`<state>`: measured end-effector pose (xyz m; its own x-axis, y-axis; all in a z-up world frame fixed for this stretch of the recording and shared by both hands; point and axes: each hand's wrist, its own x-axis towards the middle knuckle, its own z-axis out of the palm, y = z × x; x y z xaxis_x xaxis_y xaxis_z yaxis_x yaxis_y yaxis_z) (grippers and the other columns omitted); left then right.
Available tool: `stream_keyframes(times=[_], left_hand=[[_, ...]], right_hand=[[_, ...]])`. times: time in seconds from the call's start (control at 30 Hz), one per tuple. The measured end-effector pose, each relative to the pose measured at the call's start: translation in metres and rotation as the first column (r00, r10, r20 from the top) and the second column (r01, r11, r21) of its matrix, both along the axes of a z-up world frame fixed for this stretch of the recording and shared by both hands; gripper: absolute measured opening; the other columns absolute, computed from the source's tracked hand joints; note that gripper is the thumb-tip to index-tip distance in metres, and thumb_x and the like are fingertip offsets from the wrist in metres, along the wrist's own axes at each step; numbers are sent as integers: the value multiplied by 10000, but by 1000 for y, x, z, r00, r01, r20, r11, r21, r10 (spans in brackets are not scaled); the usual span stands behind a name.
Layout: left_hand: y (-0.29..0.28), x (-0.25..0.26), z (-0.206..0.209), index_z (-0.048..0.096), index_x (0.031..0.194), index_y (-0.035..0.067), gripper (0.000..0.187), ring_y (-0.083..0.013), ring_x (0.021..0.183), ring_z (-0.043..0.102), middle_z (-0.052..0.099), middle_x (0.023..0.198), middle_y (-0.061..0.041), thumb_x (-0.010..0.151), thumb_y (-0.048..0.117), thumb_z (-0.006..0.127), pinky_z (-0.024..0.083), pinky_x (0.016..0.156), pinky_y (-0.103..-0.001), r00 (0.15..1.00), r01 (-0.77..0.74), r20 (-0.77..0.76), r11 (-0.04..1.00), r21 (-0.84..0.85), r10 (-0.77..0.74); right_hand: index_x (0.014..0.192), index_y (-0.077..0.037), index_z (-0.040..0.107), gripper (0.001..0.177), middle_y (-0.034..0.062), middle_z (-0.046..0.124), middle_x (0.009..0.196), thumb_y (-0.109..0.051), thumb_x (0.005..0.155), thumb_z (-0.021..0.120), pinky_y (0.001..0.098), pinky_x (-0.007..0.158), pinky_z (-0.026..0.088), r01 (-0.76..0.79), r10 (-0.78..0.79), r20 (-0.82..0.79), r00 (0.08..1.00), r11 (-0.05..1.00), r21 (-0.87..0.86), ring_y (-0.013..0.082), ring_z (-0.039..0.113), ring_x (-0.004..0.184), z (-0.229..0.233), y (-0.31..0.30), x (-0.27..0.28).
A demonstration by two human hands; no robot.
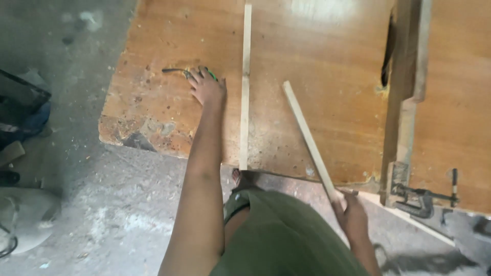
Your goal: The person uses a table saw to cut thin wooden strips into smaller pieces. They measure the wood with a tape measure and a ruler, then guide the strips through the saw blade to make precise cuts.
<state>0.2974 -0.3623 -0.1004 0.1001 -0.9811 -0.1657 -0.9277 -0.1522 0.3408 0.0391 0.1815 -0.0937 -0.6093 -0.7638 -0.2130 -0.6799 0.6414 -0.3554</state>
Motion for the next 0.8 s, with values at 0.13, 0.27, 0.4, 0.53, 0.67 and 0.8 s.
stream_keyframes(times=[0.13, 0.27, 0.4, 0.53, 0.67, 0.8], left_hand=[[-30, 8, -35, 331, 1588, 129, 806, -420, 1490, 224, 344, 1576, -185, 976, 506, 694, 392, 1118, -537, 987, 97, 126, 995, 12, -98], [-35, 21, -23, 485, 1464, 152, 756, -417, 1415, 392, 539, 1401, -176, 876, 545, 750, 469, 1077, -489, 976, 57, -207, 997, -55, -67], [11, 27, 71, 680, 1268, 259, 437, -344, 1186, 646, 703, 1166, -121, 941, 547, 646, 528, 1013, -425, 769, -21, -639, 997, -73, -31], [80, 18, 114, 651, 1201, 94, 352, -443, 1051, 649, 685, 1038, -230, 896, 268, 678, 519, 921, -523, 813, 117, -538, 967, -226, -224], [125, -17, 95, 422, 1436, 13, 782, -476, 1227, 546, 576, 1229, -266, 798, 334, 739, 515, 1022, -540, 768, 459, -547, 882, 108, -333], [124, -40, 76, 501, 1370, -18, 703, -427, 1100, 568, 583, 1151, -225, 786, 278, 757, 597, 776, -531, 684, 693, -217, 713, -104, -696]], right_hand=[[1098, -221, 765, 224, -32, 737, 941, -295, 895, 822, 289, 779, 601, -100, 36, -210, 977, 947, -304, 177, 736, 873, -5, -122, 27], [1365, -272, 627, 461, 22, 672, 1288, -479, 955, 665, 417, 1060, 495, -316, 303, 298, 905, 949, -5, 234, 621, 1243, 3, -289, 95], [1575, -240, 459, 624, 143, 518, 1544, -480, 1012, 584, 556, 1178, 363, -475, 434, 595, 676, 874, -98, 370, 416, 1476, -21, -385, 125], [1371, -105, 668, 363, 122, 702, 1127, -255, 1041, 646, 361, 792, 597, -139, 360, 808, 467, 932, -335, 224, 702, 923, 19, -388, 89], [1322, 31, 637, 412, 175, 631, 1115, -146, 954, 698, 362, 748, 631, -33, 228, 954, 197, 974, -226, 225, 696, 885, 47, -380, 56], [945, 33, 643, 149, 143, 651, 767, 5, 876, 772, 365, 629, 619, -128, 226, 957, 184, 970, -205, 240, 715, 666, -10, -378, -6]])
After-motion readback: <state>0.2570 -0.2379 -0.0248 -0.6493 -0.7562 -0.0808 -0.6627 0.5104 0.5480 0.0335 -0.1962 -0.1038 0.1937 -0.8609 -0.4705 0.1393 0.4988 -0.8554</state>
